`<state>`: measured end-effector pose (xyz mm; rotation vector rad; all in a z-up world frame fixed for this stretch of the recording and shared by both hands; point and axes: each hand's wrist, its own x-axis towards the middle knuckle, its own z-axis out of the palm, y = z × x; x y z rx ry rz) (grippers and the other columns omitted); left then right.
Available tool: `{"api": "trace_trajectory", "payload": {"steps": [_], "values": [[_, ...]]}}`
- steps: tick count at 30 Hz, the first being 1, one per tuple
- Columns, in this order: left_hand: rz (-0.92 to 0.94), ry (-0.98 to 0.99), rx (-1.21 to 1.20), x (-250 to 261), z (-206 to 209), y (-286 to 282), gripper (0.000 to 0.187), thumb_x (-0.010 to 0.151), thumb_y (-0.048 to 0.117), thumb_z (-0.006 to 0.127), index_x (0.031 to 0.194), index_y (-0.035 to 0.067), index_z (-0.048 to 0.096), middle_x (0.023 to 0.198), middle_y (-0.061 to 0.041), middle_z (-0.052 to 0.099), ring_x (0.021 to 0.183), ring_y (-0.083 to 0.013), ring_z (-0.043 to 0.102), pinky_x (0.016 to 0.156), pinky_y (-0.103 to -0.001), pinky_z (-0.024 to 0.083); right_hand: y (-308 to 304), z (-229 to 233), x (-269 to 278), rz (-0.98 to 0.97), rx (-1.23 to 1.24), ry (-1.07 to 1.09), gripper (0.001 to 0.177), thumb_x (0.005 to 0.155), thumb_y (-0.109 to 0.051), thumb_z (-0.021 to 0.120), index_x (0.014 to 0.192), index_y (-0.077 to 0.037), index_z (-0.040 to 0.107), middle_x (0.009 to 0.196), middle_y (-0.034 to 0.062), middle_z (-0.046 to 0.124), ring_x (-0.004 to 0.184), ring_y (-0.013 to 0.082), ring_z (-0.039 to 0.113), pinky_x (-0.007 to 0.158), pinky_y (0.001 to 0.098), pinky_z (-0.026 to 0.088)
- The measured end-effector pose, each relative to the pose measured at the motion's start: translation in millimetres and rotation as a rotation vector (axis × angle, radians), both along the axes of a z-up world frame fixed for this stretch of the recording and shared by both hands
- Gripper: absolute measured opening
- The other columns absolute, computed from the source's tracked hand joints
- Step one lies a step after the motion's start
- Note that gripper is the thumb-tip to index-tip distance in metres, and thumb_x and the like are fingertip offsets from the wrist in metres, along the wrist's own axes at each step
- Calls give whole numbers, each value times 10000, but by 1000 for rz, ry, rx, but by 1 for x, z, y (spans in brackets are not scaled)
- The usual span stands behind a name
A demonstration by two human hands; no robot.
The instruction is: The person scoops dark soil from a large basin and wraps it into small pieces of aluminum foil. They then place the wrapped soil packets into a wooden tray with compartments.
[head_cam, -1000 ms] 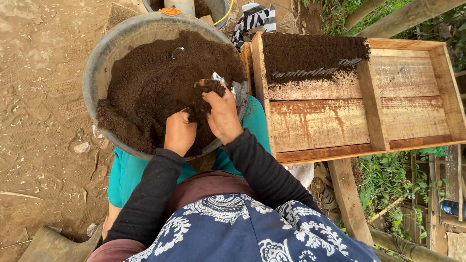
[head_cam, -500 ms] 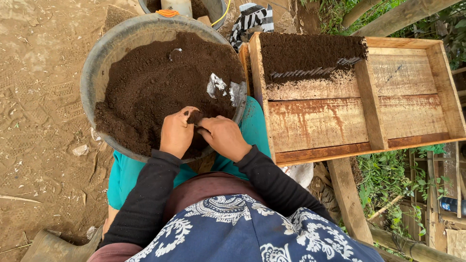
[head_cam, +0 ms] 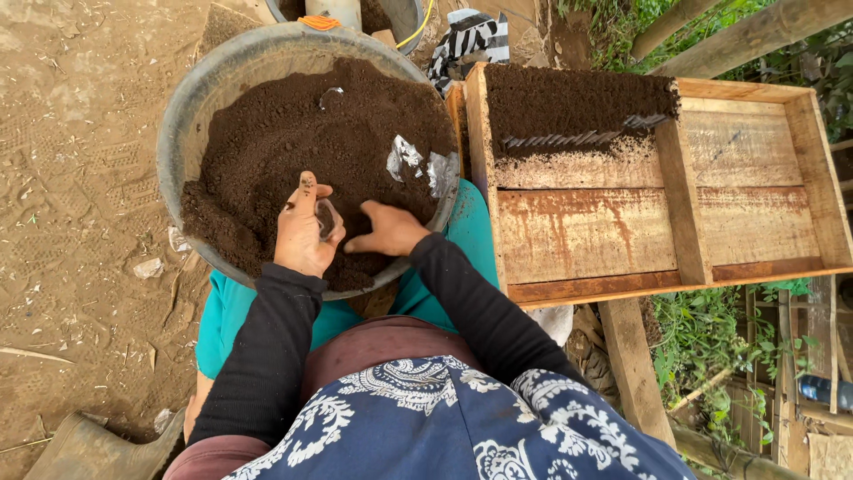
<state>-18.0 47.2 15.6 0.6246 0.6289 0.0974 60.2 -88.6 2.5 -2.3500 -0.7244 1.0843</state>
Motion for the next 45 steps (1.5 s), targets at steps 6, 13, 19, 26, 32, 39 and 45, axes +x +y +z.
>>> {"api": "trace_trajectory", "payload": {"steps": [6, 13, 19, 26, 32, 39, 45], "values": [[38, 232, 90, -3, 1, 0, 460, 970, 481, 388, 778, 84, 520, 807, -102, 495, 825, -263, 535, 882, -531, 457, 9, -57, -8, -399, 390, 237, 650, 725, -155, 776, 1267, 52, 483, 1325, 296, 428, 1314, 445, 308, 1087, 566, 240], [79, 171, -371, -4, -27, -2, 516, 956, 545, 279, 775, 105, 479, 666, -44, 432, 669, -210, 451, 772, -390, 429, 34, 46, -5, -972, 1208, 455, 340, 755, 45, 700, 1070, -41, 604, 951, 141, 641, 842, 298, 665, 643, 438, 597], [150, 159, -606, 1, -61, -5, 498, 938, 512, 430, 1117, 51, 482, 1048, -150, 560, 1002, -342, 526, 967, -496, 430, 49, 34, -8, -980, 1254, 367, 237, 800, 16, 659, 1003, -68, 571, 899, 127, 640, 832, 296, 651, 618, 426, 609], [181, 220, -617, 9, -26, -6, 752, 871, 571, 499, 1403, 87, 281, 1358, -185, 420, 1216, -350, 435, 1036, -524, 383, 46, 57, -38, -751, 1053, 15, 240, 836, -70, 624, 1061, -58, 542, 966, 68, 563, 979, 167, 521, 807, 375, 477], [198, 179, -434, 16, -17, -15, 578, 924, 530, 398, 1185, 15, 422, 1047, -167, 432, 927, -316, 458, 834, -441, 434, 18, 19, -31, -570, 736, -219, 398, 761, -222, 743, 1067, -76, 535, 978, 112, 577, 993, 258, 552, 888, 434, 427], [-61, 207, -46, 39, -18, -24, 660, 939, 553, 212, 922, 28, 612, 584, -63, 405, 512, -212, 450, 552, -312, 441, -75, 13, 47, -752, 797, -303, 338, 685, -78, 770, 974, -85, 596, 830, 1, 610, 862, 79, 539, 824, 271, 452], [-43, 193, 398, 18, -43, -14, 353, 1060, 347, 482, 923, 43, 598, 603, -76, 462, 603, -116, 510, 629, -270, 455, -263, 32, 153, -1020, 488, -728, 173, 768, -134, 687, 871, -104, 551, 790, 15, 550, 720, 119, 489, 654, 300, 403]]}}
